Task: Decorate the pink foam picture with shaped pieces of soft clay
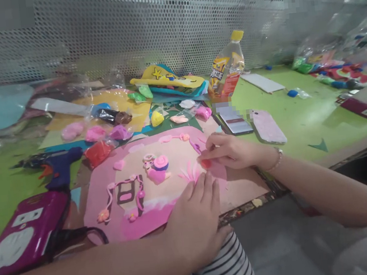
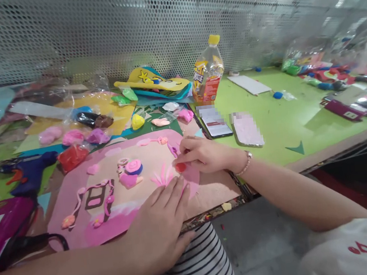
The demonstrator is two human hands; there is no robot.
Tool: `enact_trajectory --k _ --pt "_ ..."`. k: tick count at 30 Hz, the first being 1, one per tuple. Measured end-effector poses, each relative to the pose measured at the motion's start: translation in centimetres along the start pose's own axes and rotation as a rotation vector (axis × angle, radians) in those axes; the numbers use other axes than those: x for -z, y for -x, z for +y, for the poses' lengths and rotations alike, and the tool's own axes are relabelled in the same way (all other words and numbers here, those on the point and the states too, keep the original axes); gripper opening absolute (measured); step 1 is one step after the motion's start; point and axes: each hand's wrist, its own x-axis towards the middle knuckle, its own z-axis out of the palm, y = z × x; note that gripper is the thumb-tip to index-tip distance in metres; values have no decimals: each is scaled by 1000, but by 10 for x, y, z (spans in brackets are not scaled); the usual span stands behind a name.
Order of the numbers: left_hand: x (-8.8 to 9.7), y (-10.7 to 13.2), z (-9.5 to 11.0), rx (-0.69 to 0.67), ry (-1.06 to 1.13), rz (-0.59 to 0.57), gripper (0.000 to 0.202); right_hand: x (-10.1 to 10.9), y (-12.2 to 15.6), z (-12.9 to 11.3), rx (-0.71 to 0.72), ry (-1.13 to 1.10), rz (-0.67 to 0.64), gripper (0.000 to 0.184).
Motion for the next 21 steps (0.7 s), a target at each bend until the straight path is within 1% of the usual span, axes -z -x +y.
enact_trajectory --k 6,10,12,15,18,21 --pt "-5 0 -3 -9 13 27 71 5 -3 -1 2 -43 -80 33" --pt "-6 0 -3 -17 3 21 70 5 -2 1 -44 -57 -63 35" --pt "-6 1 -3 -25 -8 39 70 4 -2 3 -46 -48 -62 35" --pt "-6 2 -4 -38 -25 71 69 4 -1 3 -41 -40 -97 35" --pt "-7 3 -4 -41 -38 86 69 4 -2 2 -41 -31 -80 34" --pt "-7 4 -5 -42 -44 99 68 5 -3 0 -45 -21 -93 33"
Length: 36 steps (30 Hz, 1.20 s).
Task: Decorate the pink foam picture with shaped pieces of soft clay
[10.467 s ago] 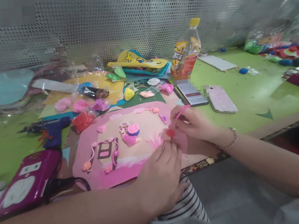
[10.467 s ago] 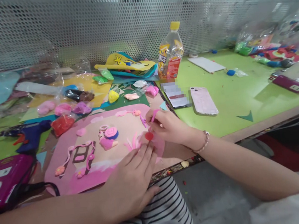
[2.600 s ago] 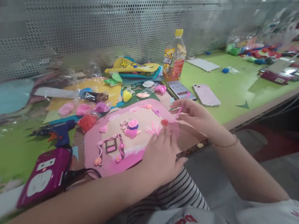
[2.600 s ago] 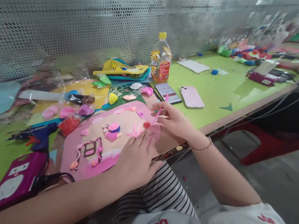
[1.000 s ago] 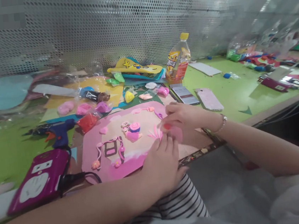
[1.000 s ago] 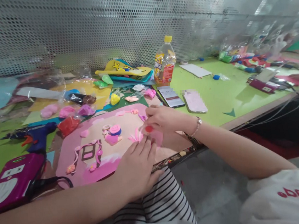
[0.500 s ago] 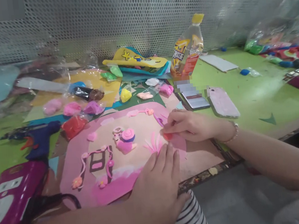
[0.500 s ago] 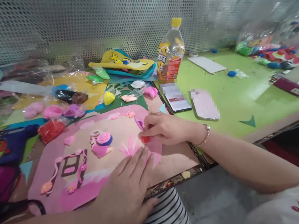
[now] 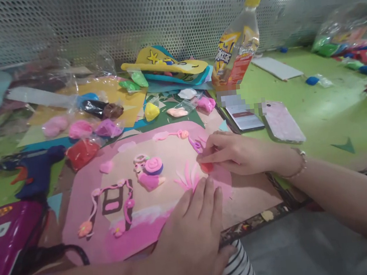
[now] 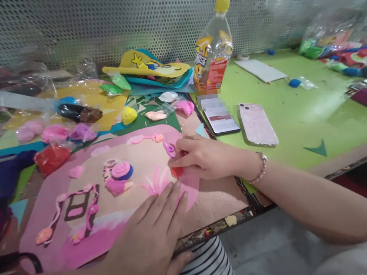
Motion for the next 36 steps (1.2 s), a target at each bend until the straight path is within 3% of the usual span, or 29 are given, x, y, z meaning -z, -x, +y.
enact_trajectory --k 9,16,36 --pt "2 -2 0 10 -11 -2 69 4 5 3 -34 -19 57 34" --pt "1 -2 -1 -6 -18 11 68 8 7 -2 -50 -28 -101 34" --pt "2 -2 -1 -23 -30 -3 70 6 9 -11 -30 122 -107 27"
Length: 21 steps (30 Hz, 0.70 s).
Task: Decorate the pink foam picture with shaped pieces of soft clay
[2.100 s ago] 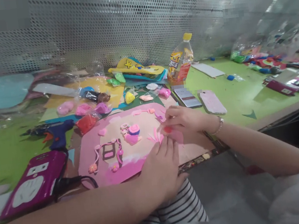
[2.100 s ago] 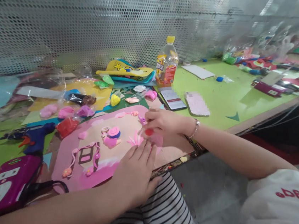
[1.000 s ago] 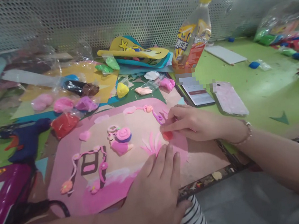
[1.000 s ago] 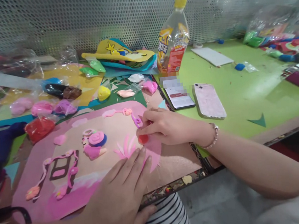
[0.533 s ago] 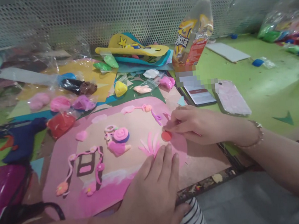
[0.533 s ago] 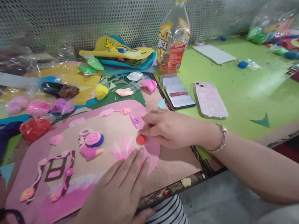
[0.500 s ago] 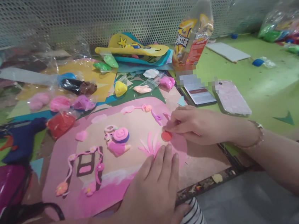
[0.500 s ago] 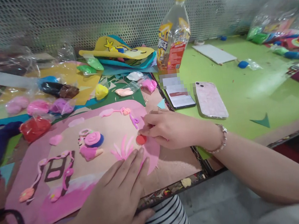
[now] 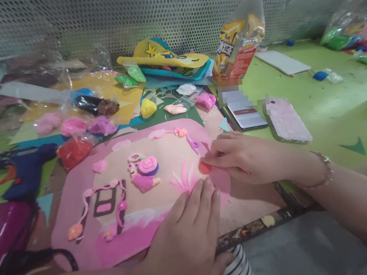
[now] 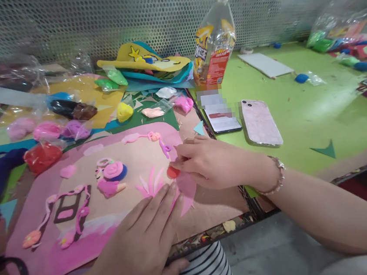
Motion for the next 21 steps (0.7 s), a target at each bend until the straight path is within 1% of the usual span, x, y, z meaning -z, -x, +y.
enact_trajectory --k 3,5,6,8,11,13,15,16,18,21 --pt "0 0 0 8 -6 -5 71 0 0 -1 -7 -12 -4 30" --pt "0 0 1 10 -9 -8 71 2 1 -1 -23 -71 23 34" --pt "0 0 0 7 -8 -8 71 3 2 -1 -40 -118 60 36" --pt "0 0 0 0 -5 -6 71 6 2 -1 -78 -230 192 37" --pt "0 -1 0 6 -4 -8 72 9 0 -4 -166 -410 398 25" --pt "0 -1 0 14 -2 -15 72 8 -2 -6 -257 -547 460 18" --pt "0 -2 1 11 -2 -21 73 6 -5 -8 -311 -657 464 27" --pt "0 -2 2 10 -5 -21 73 5 -7 -9 -306 -675 462 32" --pt "0 -2 2 7 -11 -21 73 4 -9 -10 -256 -636 459 36" --pt "0 -1 1 5 -20 -10 72 3 -11 -11 -183 -518 432 32"
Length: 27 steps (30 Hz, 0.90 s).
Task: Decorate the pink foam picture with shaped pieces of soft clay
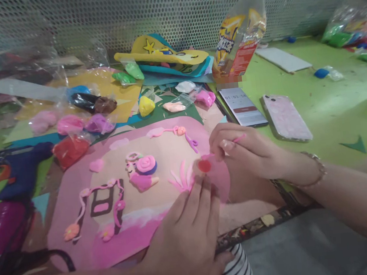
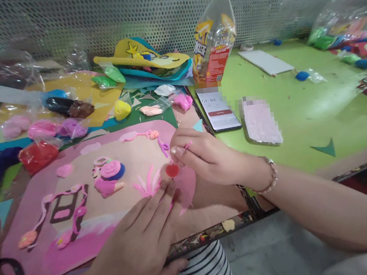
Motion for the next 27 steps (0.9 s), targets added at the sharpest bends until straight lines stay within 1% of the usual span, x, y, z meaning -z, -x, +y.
enact_trajectory --k 7,9,11,14,16,19,20,22,25,27 --pt "-2 0 -2 -24 -8 41 75 3 4 -2 98 88 -119 21" --pt "-2 0 -1 -13 -6 31 73 4 4 -2 107 106 -127 21" --pt "-1 0 -1 -5 -4 24 72 5 4 -2 98 117 -109 21" --pt "-1 1 -1 -17 1 26 73 6 5 0 60 104 -33 21" --pt "-2 2 -2 -21 3 27 73 6 6 1 14 87 50 22" --pt "-3 2 -2 -6 -4 36 74 5 7 1 -132 42 194 26" --pt "-2 2 -1 -6 -7 37 75 5 7 0 -180 21 219 27" --pt "-2 1 -1 -6 -12 31 75 4 6 -2 -239 -26 219 27" --pt "-1 0 0 2 -15 17 76 5 3 -4 -253 -114 180 21" --pt "-1 0 0 10 -15 12 76 6 2 -3 -273 -203 153 24"
